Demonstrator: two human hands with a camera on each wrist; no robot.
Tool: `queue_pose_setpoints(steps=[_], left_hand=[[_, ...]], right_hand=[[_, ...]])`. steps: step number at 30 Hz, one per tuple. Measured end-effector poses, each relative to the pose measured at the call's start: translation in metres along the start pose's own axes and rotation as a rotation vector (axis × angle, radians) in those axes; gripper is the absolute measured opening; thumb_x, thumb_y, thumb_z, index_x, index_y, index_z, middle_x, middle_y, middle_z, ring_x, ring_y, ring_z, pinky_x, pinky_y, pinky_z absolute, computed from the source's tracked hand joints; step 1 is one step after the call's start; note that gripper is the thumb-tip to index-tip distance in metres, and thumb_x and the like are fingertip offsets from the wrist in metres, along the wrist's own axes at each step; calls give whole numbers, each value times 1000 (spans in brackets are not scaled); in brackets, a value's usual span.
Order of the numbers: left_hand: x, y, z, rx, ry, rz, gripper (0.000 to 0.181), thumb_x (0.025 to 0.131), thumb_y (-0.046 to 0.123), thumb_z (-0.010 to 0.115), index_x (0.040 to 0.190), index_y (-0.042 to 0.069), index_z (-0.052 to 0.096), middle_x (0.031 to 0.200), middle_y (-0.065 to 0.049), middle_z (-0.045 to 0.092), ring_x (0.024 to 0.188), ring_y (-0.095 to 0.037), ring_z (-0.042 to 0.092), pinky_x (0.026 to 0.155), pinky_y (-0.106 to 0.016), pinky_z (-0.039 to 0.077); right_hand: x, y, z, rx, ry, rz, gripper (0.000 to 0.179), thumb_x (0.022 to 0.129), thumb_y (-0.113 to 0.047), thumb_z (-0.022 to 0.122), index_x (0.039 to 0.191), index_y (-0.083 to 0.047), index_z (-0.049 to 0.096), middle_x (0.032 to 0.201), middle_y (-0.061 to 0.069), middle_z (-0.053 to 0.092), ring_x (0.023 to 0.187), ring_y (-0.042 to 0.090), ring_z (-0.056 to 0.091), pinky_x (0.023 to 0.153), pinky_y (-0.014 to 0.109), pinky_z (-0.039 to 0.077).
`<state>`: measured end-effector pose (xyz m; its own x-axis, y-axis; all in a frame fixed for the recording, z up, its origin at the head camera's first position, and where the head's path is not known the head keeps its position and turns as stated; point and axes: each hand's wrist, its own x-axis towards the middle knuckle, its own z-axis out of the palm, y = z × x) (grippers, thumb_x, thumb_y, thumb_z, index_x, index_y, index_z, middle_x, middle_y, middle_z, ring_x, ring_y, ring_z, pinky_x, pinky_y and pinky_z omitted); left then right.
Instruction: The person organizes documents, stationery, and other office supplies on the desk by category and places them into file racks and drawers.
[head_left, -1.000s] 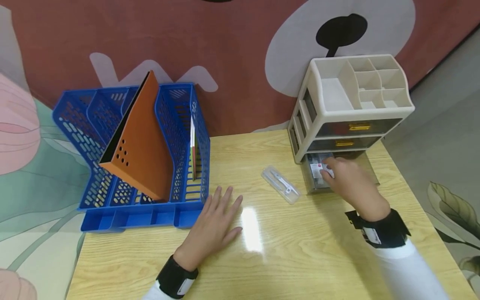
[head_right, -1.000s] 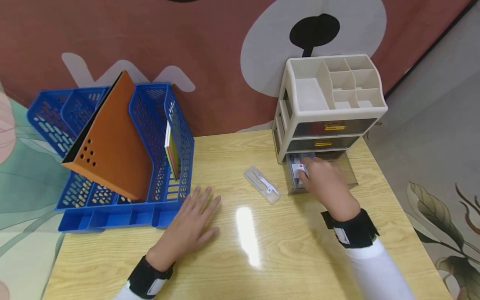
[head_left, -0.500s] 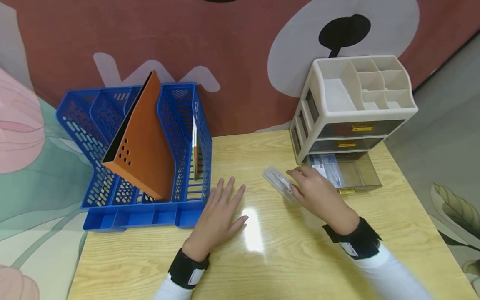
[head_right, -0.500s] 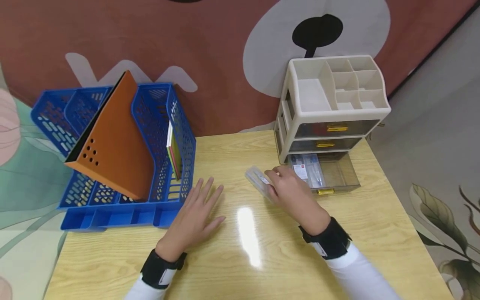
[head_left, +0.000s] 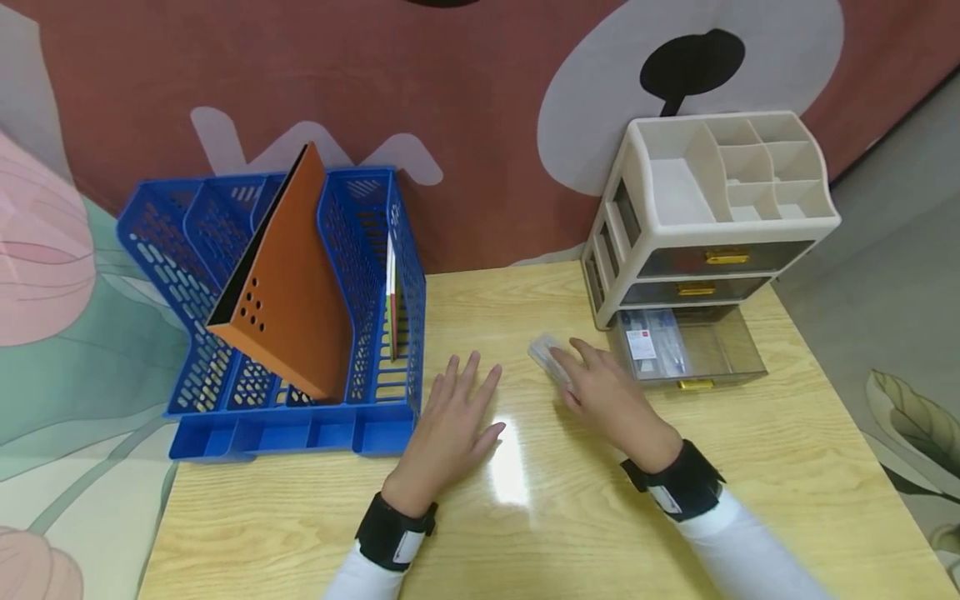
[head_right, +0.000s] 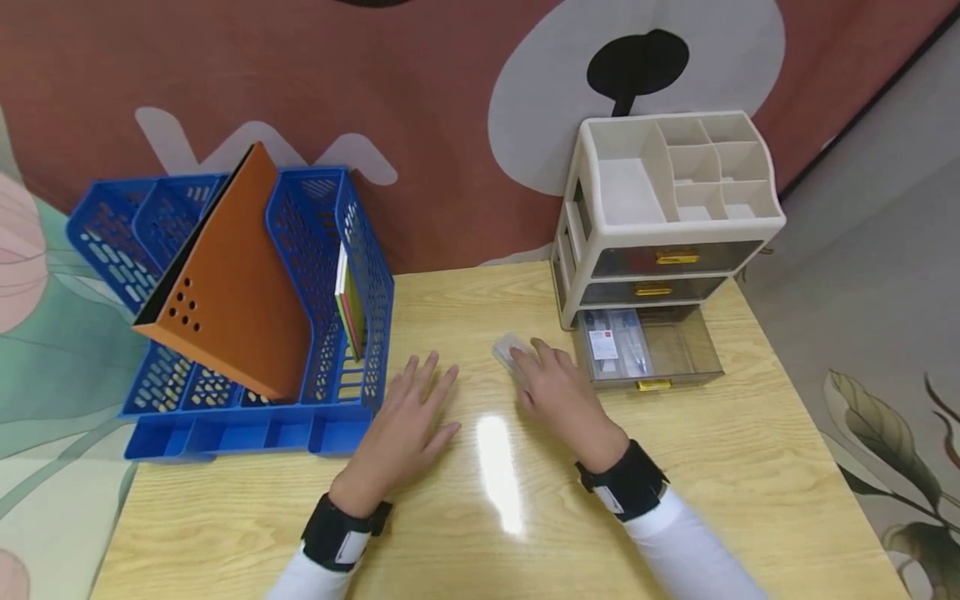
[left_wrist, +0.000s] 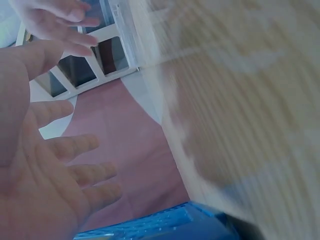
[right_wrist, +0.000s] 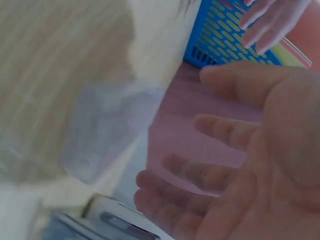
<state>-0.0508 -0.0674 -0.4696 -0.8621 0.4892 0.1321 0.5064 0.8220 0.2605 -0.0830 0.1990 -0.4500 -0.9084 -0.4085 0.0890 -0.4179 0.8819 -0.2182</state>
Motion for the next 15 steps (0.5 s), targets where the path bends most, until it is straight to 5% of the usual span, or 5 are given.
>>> queue_pose_setpoints(steps=[10,15], left_hand=[[3,5,2,-6,-23,-22,75,100,46,63,163,19,33,170,-19,25,155,-48,23,121,-63,32],[4,4,5,4,-3,-19,74,99,42,66,162,17,35,168,-21,28,153,-50,27,120,-64,34]], right_hand=[[0,3,30,8,12,44,59,87,-14,83,141,-15,59,134,32,58,101,51,64,72,59,61],[0,1,32,27,22,81,63,84,-6,84,141,-14,58,129,31,59,101,49,63,73,58,61]])
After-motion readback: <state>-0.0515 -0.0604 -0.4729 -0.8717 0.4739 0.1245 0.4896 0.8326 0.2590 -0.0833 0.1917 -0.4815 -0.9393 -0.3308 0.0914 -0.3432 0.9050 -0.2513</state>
